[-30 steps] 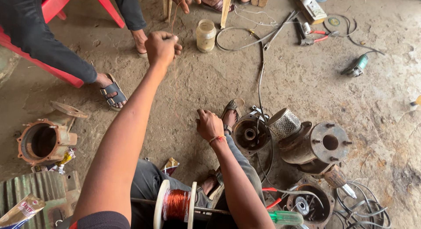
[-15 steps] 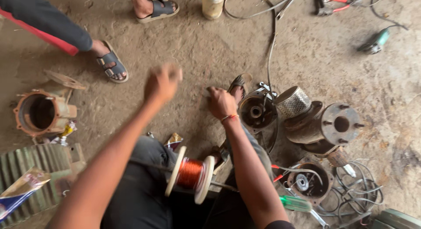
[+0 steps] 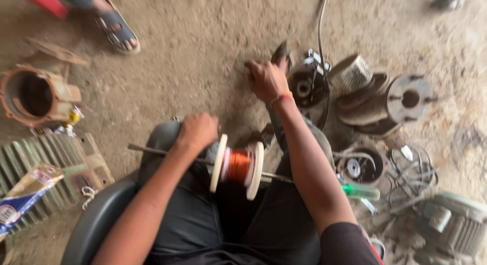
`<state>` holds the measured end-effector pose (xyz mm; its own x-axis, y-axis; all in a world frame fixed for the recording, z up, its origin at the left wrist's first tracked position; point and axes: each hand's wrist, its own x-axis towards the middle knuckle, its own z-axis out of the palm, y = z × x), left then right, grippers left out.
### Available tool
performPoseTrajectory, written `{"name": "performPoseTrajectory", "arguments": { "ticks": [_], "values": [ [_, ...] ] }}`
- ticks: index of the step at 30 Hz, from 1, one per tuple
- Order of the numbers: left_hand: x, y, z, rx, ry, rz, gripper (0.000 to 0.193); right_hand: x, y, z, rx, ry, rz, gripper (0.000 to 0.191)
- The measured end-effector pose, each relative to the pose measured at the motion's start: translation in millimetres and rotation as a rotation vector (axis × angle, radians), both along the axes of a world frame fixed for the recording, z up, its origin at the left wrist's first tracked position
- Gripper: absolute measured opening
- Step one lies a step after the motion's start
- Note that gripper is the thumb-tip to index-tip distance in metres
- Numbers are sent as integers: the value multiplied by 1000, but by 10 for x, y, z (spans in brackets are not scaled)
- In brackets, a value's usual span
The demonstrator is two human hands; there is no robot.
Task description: The person sits in a chair with a spool of copper wire on a metal rod across their lap and winds wire onto the spool by hand, spinning the spool and guiding the wire. Earlier they handle the wire end and adjust the spool on the rod while seated among pump and motor parts.
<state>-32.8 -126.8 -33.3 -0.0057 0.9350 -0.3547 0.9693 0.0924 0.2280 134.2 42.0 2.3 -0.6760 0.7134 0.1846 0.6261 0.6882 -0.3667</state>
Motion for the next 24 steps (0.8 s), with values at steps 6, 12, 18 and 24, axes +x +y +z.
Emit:
{"name": "performPoseTrajectory", "arguments": {
  "ticks": [6, 12, 18, 24],
  "values": [
    [44, -111, 42, 105, 217, -38, 26, 7, -93, 82, -13, -70, -43, 26],
    [68, -328, 71, 169, 339, -54, 28, 28, -167, 62, -198, -108, -51, 30],
    [91, -511, 100, 213, 264, -7, 31, 13, -310, 82, -279, -98, 8, 31],
    [133, -630, 138, 252, 280, -41, 32, 13, -444, 101, -336, -132, 36, 31]
  ]
}}
